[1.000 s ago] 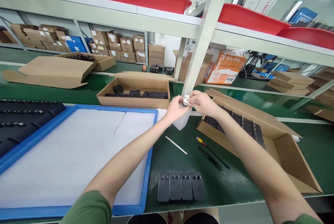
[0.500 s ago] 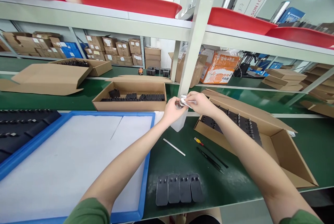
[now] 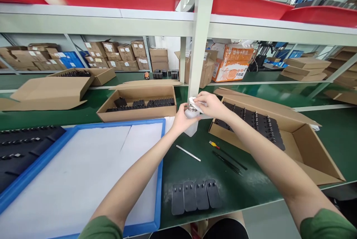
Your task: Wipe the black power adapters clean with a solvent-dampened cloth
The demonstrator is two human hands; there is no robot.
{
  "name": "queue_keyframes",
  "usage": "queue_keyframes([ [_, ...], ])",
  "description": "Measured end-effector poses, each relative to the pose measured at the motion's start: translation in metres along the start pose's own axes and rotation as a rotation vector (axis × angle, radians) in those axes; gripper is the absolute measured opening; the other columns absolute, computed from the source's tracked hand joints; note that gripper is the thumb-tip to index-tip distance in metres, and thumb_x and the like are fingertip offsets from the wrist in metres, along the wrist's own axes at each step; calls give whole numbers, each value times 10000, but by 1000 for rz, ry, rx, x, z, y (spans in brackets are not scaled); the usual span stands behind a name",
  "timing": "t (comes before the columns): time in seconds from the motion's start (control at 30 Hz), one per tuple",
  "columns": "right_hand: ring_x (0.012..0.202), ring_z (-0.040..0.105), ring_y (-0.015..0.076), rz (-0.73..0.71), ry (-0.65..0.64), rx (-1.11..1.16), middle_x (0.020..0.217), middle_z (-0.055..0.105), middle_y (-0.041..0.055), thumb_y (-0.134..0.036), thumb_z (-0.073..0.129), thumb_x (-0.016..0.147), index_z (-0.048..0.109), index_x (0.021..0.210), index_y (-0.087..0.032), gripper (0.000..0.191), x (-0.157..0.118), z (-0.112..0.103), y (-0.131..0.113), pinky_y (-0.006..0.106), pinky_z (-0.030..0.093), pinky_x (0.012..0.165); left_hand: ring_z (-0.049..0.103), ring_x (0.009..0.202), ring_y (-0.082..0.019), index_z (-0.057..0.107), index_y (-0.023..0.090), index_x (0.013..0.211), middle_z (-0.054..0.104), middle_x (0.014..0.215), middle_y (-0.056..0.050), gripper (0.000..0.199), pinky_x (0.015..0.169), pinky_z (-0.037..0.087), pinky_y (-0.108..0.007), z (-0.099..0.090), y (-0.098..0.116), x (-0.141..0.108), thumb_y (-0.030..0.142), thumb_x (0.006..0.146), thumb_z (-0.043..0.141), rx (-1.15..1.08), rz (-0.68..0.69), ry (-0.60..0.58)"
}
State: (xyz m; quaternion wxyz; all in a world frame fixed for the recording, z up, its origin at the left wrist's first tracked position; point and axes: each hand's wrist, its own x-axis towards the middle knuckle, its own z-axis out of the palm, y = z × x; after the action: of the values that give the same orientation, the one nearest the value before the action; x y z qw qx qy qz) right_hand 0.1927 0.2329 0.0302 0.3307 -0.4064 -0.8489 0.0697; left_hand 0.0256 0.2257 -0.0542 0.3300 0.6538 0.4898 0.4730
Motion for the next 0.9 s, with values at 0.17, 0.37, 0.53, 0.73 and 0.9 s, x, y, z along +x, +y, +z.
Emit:
queue_keyframes([
  [0.17, 922, 666, 252, 87, 123, 34, 991, 675, 86, -378, 779, 798, 811, 1002, -235, 252, -19, 31, -1, 370, 534, 856, 670, 1100, -340, 499, 213, 1127, 697, 1156, -119, 585, 892, 517, -435, 2, 1, -8, 361, 686, 854, 80, -48, -22],
  [0.37, 939, 682, 262, 164, 251, 114, 1036, 704, 80, -372, 757, 791, 815, 1005, -253, 251, -26, 47, 3, 403, 552, 881, 680, 1102, -322, 481, 221, 1115, 693, 1185, -116, 523, 863, 529, -395, 5, -1, -10, 344, 737, 820, 125, -21, -18],
  [0.53, 978, 703, 265, 199, 244, 216, 1068, 730, 81, -452, 725, 799, 821, 986, -246, 294, -26, 44, 3, 387, 565, 852, 685, 1083, -302, 474, 216, 1117, 691, 1179, -115, 483, 831, 531, -369, 7, -2, -13, 339, 774, 791, 115, -7, -20],
  [0.73, 994, 727, 289, 256, 221, 310, 1076, 777, 94, -557, 666, 844, 821, 965, -224, 387, -22, 38, 5, 406, 581, 856, 680, 1093, -321, 474, 213, 1122, 686, 1195, -125, 479, 821, 532, -377, 7, -2, -13, 310, 772, 787, 111, -19, -26],
  [0.9, 1059, 722, 330, 298, 179, 342, 1081, 783, 72, -507, 778, 759, 817, 1021, -238, 378, -23, 37, 2, 446, 572, 924, 665, 1132, -334, 468, 201, 1164, 669, 1238, -142, 490, 838, 530, -388, 8, -2, -13, 308, 790, 767, 113, -12, -33],
])
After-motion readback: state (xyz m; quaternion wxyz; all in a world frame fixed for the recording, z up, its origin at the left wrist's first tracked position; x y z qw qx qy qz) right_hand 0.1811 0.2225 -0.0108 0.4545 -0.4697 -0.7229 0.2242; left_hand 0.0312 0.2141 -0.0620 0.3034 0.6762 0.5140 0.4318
